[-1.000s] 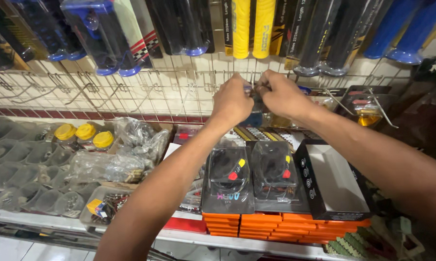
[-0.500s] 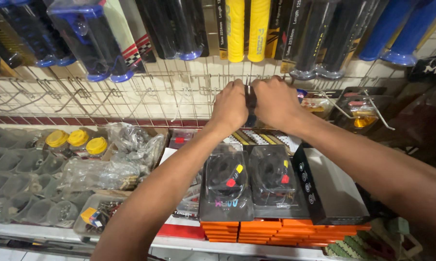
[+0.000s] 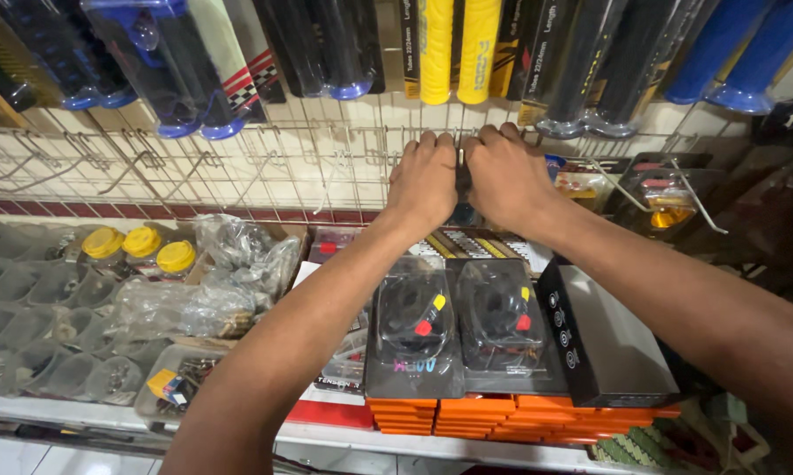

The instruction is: The person organizes motorcycle parts and accessories on a glass display counter and a wall rack, handling various packaged items one at a time and placing some into a cardboard box.

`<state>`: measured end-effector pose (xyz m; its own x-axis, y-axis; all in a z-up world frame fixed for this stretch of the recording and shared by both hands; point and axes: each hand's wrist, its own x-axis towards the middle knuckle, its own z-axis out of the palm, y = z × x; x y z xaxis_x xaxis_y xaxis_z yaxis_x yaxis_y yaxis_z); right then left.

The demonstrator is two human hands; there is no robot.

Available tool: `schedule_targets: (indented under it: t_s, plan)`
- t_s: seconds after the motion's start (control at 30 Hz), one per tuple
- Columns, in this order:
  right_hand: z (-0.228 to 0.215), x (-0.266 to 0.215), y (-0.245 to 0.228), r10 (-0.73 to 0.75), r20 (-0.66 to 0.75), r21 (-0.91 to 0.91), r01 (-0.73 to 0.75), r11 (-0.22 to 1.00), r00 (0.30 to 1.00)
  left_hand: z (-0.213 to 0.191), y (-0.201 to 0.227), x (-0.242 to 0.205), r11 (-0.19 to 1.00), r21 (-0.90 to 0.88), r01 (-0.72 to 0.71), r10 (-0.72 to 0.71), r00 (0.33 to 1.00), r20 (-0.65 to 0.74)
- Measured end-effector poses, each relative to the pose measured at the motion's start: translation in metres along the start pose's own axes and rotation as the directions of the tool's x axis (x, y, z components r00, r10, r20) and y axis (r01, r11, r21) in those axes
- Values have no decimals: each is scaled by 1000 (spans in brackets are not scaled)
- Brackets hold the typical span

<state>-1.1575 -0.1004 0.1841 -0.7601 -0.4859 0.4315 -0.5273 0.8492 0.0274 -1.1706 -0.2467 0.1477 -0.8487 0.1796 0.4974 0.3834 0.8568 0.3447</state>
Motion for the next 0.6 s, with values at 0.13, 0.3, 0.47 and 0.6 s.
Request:
schedule_targets:
  t_s: [0.13, 0.3, 0.47, 0.6]
  plan:
    - [-1, -2, 1, -26, -17, 29, 26, 999, 1000, 4, -4, -2, 1000, 1, -9, 9, 1000, 7]
    - [-12, -6, -6, -59, 3, 57, 59, 997, 998, -5, 2, -3, 997, -4, -79, 78, 994, -82]
    - [-59, -34, -20, -74, -55, 162, 82, 983, 996, -47, 23, -21, 993, -54, -108, 102, 990, -100]
    - [-109, -84, -34, -85, -34, 221, 91, 971, 996, -95, 42, -57, 979, -102, -178, 162, 975, -149]
